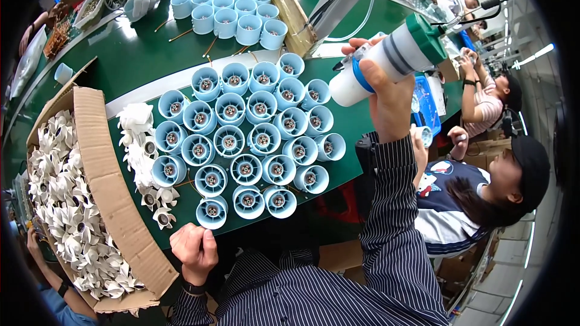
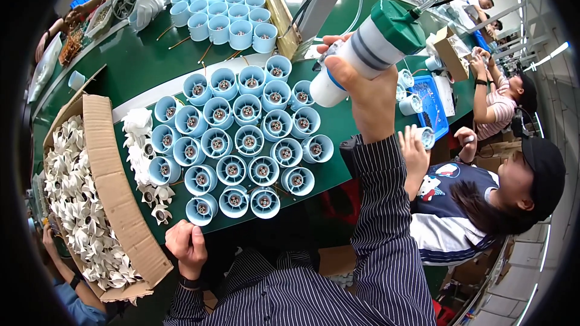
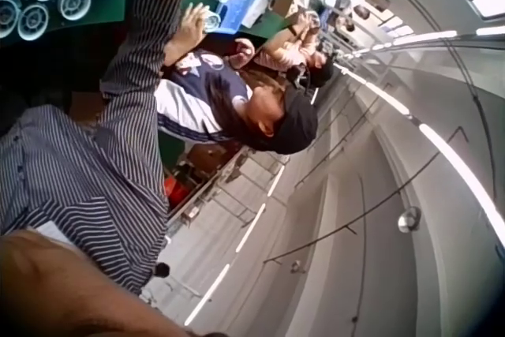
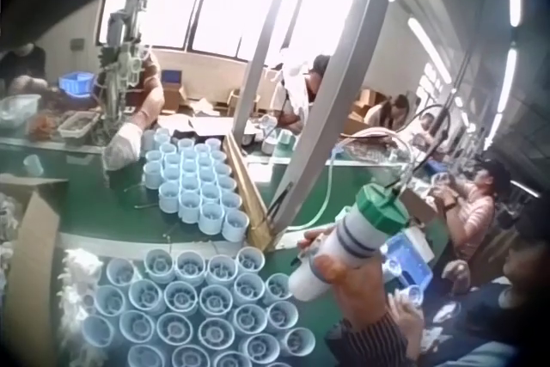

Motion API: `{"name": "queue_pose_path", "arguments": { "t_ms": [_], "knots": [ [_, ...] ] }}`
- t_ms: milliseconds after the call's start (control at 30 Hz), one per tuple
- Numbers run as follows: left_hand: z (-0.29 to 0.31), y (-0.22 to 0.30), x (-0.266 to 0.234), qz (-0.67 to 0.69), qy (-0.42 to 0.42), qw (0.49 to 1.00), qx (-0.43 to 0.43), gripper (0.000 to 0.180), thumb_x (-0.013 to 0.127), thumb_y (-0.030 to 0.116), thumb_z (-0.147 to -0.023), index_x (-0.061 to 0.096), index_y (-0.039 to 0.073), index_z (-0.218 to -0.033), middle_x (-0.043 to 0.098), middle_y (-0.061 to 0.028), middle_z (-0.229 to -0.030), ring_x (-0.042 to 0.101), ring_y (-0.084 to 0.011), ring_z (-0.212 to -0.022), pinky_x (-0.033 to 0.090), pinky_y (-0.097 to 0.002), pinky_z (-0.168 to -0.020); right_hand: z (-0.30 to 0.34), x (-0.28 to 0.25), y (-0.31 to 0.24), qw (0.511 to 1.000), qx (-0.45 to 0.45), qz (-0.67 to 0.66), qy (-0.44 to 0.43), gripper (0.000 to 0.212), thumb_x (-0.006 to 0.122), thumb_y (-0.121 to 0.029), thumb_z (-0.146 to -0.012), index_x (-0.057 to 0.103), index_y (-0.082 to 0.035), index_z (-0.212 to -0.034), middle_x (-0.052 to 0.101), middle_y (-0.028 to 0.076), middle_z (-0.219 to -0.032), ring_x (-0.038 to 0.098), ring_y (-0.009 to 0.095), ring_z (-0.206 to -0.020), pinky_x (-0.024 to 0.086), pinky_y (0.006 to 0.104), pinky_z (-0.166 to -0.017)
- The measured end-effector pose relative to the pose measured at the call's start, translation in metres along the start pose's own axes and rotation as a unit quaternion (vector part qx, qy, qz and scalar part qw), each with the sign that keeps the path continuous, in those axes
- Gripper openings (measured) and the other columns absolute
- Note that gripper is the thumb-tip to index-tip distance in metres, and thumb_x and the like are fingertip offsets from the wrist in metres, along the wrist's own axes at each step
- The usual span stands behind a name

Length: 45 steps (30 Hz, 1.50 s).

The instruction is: Using a manual dispenser to apply a substance into blue housings and then assembling white plastic components into them.

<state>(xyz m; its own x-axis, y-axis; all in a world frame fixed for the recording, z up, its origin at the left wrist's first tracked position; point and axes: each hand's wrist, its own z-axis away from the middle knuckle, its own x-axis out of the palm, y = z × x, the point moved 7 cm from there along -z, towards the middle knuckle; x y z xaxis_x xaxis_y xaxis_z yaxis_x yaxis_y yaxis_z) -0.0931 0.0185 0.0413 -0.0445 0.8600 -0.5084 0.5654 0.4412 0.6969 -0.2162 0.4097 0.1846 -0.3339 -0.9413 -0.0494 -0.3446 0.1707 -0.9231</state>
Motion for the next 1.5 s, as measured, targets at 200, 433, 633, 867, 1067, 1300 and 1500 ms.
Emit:
{"name": "queue_pose_path", "arguments": {
  "t_ms": [200,433,633,867,1067,1300,1500],
  "knots": [
    [0.003,-0.003,-0.003,-0.005,0.001,1.000,-0.008,0.014,0.067,0.000,-0.085,0.056,0.001,-0.077,0.049,-0.0079,-0.061,0.048,-0.0256,-0.048,0.040,-0.0362,-0.048,-0.010,0.007,0.036,0.998,-0.005,-0.061,-0.005,0.046,0.081,-0.014,-0.087,0.055,-0.004,-0.123,0.070,0.020,-0.119,0.072,0.032,-0.111,0.055,0.0470,-0.103],
    [-0.001,0.000,0.000,-0.005,-0.005,1.000,-0.003,0.014,0.066,0.001,-0.085,0.055,0.001,-0.077,0.047,-0.0078,-0.061,0.047,-0.0256,-0.048,0.040,-0.0364,-0.049,-0.010,0.000,0.043,0.997,-0.016,-0.069,-0.002,0.043,0.081,-0.010,-0.087,0.055,-0.005,-0.121,0.070,0.018,-0.117,0.072,0.031,-0.112,0.055,0.0469,-0.104],
    [0.000,-0.002,0.000,-0.011,-0.010,1.000,-0.007,0.014,0.066,0.000,-0.084,0.054,0.002,-0.076,0.046,-0.0079,-0.061,0.047,-0.0258,-0.047,0.040,-0.0365,-0.049,-0.010,0.002,0.047,0.997,-0.018,-0.077,-0.003,0.042,0.081,-0.009,-0.087,0.056,-0.005,-0.119,0.070,0.018,-0.117,0.072,0.031,-0.112,0.056,0.0476,-0.103],
    [-0.002,0.000,0.003,0.001,-0.007,1.000,0.000,0.014,0.065,0.000,-0.084,0.054,0.002,-0.075,0.046,-0.0079,-0.060,0.047,-0.0259,-0.047,0.040,-0.0365,-0.049,-0.011,-0.006,0.039,0.998,-0.029,-0.050,0.000,0.042,0.081,-0.010,-0.087,0.056,-0.004,-0.120,0.071,0.018,-0.116,0.072,0.031,-0.112,0.056,0.0477,-0.103],
    [0.000,0.000,-0.002,-0.013,-0.003,1.000,-0.004,0.014,0.065,0.000,-0.084,0.054,0.001,-0.075,0.047,-0.0079,-0.061,0.047,-0.0257,-0.047,0.041,-0.0363,-0.049,-0.010,0.003,0.049,0.997,-0.026,-0.066,0.000,0.042,0.081,-0.010,-0.087,0.055,-0.004,-0.120,0.071,0.019,-0.116,0.072,0.031,-0.112,0.056,0.0476,-0.104],
    [-0.002,0.001,0.000,-0.005,-0.002,1.000,0.003,0.014,0.065,0.000,-0.084,0.055,0.001,-0.076,0.047,-0.0079,-0.061,0.048,-0.0253,-0.048,0.041,-0.0361,-0.049,-0.010,-0.002,0.042,0.997,-0.021,-0.068,0.008,0.042,0.080,-0.009,-0.087,0.055,-0.004,-0.120,0.071,0.018,-0.116,0.072,0.031,-0.112,0.055,0.0475,-0.104],
    [-0.002,0.001,-0.001,-0.007,0.000,1.000,0.001,0.014,0.066,0.001,-0.084,0.055,0.001,-0.076,0.048,-0.0079,-0.061,0.049,-0.0253,-0.048,0.041,-0.0358,-0.049,-0.009,0.000,0.042,0.997,-0.021,-0.070,0.005,0.042,0.081,-0.010,-0.087,0.055,-0.005,-0.121,0.071,0.019,-0.117,0.072,0.032,-0.113,0.055,0.0477,-0.105]
  ]
}}
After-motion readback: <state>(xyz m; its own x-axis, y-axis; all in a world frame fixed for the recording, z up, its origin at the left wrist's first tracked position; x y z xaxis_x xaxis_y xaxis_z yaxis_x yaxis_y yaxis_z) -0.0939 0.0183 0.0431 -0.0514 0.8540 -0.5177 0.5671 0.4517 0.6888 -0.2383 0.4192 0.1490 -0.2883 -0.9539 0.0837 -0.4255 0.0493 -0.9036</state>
